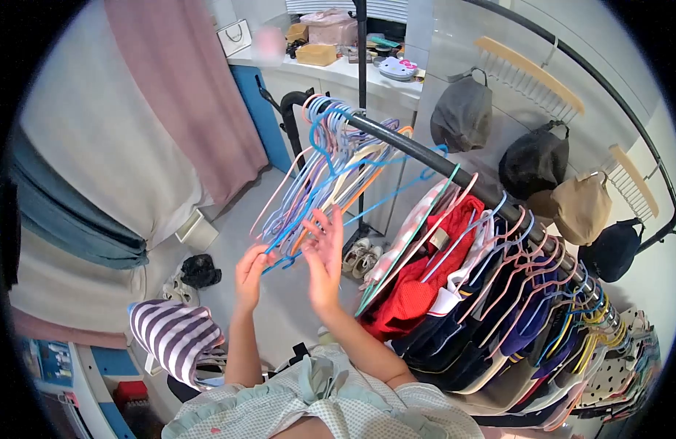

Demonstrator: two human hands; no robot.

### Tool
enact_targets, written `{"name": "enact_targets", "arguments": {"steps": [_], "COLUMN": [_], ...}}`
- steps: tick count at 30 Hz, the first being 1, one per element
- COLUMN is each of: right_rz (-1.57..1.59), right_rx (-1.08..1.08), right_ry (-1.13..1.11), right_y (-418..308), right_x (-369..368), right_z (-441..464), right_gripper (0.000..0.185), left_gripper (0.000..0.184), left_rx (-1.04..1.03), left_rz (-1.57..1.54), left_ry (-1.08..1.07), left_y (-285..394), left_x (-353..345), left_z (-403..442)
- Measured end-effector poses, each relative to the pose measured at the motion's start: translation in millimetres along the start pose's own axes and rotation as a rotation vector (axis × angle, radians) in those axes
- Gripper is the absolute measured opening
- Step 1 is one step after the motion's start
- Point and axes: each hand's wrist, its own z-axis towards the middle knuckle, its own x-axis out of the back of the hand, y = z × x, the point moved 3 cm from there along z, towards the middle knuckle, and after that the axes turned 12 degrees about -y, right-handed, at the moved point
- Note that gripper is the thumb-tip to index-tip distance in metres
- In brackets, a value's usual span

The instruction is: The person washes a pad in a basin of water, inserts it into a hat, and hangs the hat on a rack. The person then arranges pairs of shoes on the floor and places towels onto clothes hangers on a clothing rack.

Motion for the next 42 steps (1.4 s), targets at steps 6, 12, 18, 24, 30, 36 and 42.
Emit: {"name": "enact_targets", "arguments": {"steps": [6, 12, 18, 24, 30, 36, 42], "right_rz": [0.145, 0.300, 0.355, 0.399, 0.379, 0.298, 0.176], "right_rx": [-0.127, -0.343, -0.469, -0.583, -0.652, -0.731, -0.815], "right_ry": [-0.022, -0.181, -0.294, -0.395, -0.458, -0.462, -0.361], "right_y": [-30.5, -36.9, -32.9, -23.3, -1.7, 42.3, 94.7], "right_x": [-4.9, -15.1, -38.5, -64.6, -101.9, -139.9, -169.0], "right_z": [-10.7, -40.6, -80.1, -116.1, -162.7, -196.2, -212.8], "right_gripper": [0.065, 0.062, 0.064, 0.068, 0.065, 0.061, 0.054], "left_gripper": [0.020, 0.022, 0.026, 0.026, 0.026, 0.027, 0.013], "left_rx": [0.058, 0.188, 0.287, 0.303, 0.201, 0.329, 0.505], "left_rz": [0.095, -0.074, -0.129, -0.164, 0.019, -0.057, 0.806], "left_ry": [-0.028, 0.109, 0.252, 0.397, 0.469, 0.598, 0.605], "left_y": [-0.7, 4.5, 12.5, 18.4, 18.2, 10.1, -1.6], "left_x": [22.7, 22.4, 19.1, 24.6, 45.8, 84.1, 141.6], "left_z": [-55.6, -120.0, -187.7, -252.1, -319.3, -357.8, -356.2]}}
